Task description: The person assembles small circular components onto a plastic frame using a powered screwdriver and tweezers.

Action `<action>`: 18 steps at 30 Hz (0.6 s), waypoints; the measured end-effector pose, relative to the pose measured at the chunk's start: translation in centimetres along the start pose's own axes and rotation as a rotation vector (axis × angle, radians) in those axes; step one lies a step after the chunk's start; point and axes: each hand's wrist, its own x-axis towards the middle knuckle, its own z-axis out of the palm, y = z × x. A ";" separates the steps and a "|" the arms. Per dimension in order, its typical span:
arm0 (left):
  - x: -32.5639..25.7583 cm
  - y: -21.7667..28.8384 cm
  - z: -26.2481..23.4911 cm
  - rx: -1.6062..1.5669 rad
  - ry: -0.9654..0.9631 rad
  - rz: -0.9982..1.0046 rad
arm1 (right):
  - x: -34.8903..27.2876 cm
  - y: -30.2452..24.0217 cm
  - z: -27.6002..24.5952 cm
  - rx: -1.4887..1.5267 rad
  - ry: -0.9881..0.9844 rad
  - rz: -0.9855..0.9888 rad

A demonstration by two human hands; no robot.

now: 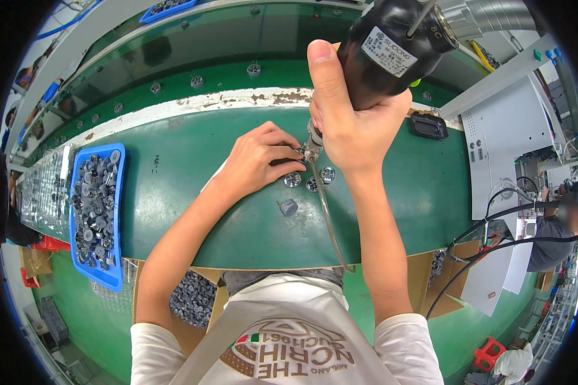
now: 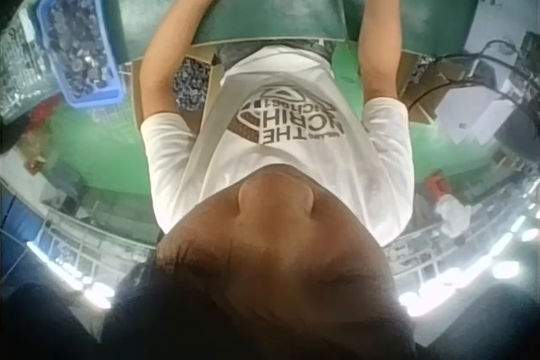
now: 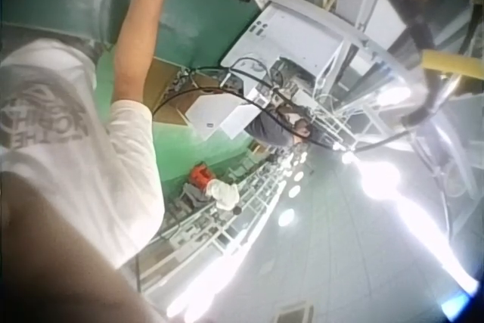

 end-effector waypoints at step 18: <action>-0.1 -0.3 0.5 -0.038 0.035 -0.078 | 0.9 -4.2 -1.6 0.004 0.095 -0.062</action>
